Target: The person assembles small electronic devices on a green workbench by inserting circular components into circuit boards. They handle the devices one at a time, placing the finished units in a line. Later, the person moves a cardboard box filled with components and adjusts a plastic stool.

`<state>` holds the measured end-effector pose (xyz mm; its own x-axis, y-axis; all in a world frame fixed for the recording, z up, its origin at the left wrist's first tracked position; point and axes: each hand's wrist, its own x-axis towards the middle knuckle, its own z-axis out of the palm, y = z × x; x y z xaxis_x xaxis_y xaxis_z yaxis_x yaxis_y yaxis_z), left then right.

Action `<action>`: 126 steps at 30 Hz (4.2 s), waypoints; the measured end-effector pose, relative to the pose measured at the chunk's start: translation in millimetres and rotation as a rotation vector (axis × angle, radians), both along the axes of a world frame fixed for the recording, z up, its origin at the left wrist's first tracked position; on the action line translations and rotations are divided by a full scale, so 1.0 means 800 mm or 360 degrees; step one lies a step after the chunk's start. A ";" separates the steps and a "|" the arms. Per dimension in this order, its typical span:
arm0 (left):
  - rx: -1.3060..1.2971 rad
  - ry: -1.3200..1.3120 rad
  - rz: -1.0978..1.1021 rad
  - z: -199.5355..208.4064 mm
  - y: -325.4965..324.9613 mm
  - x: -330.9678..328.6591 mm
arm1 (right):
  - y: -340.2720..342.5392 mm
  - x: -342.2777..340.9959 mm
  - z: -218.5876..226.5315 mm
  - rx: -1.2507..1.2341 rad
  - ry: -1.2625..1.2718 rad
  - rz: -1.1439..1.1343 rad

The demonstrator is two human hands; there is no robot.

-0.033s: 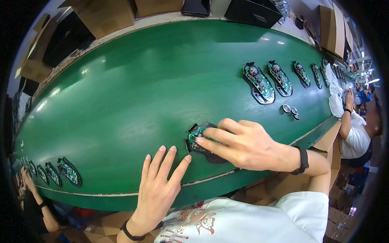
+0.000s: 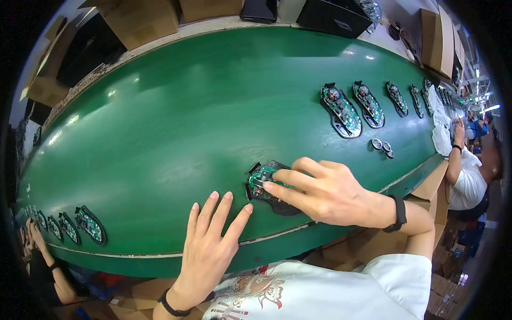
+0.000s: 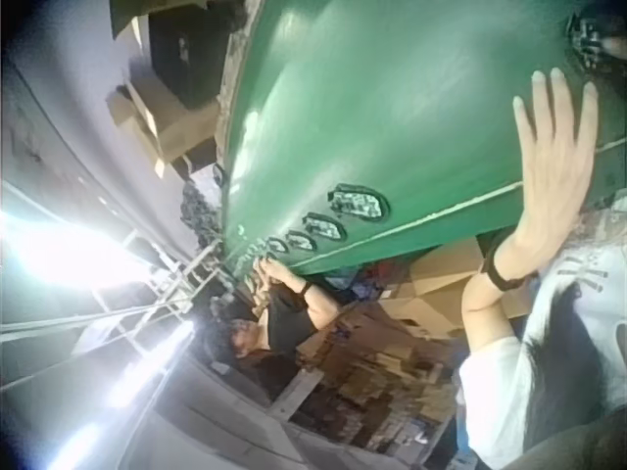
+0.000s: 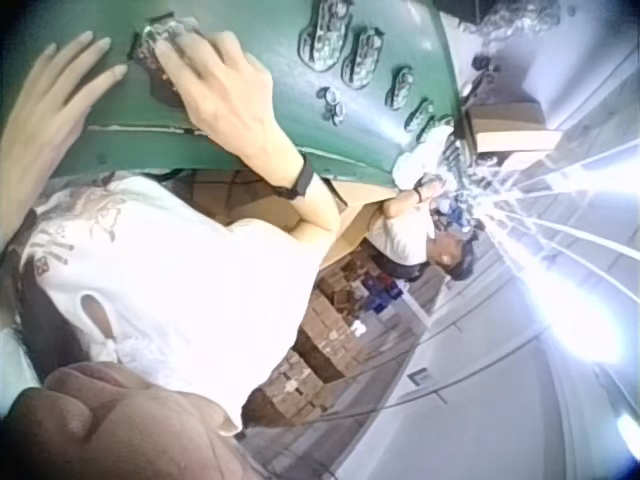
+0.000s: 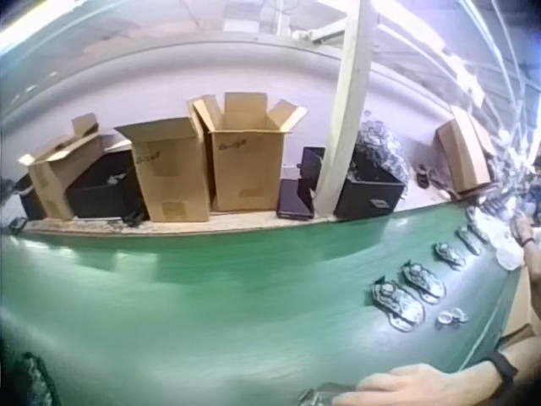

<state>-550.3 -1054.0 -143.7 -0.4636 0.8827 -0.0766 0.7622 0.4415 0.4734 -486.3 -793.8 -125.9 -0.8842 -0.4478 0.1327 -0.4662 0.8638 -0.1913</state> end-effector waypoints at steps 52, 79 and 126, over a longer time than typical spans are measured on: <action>0.0938 0.1245 0.1253 -0.094 -0.208 0.141 | 0.102 0.060 -0.085 0.0402 0.0230 -0.0761; 0.3602 -0.0867 0.4109 -0.538 -0.496 0.455 | -0.079 -0.218 -0.054 0.0213 0.0374 0.0102; 0.3484 -0.1209 0.3750 -0.404 -0.420 0.246 | -0.176 -0.151 -0.011 0.0647 0.0425 0.0312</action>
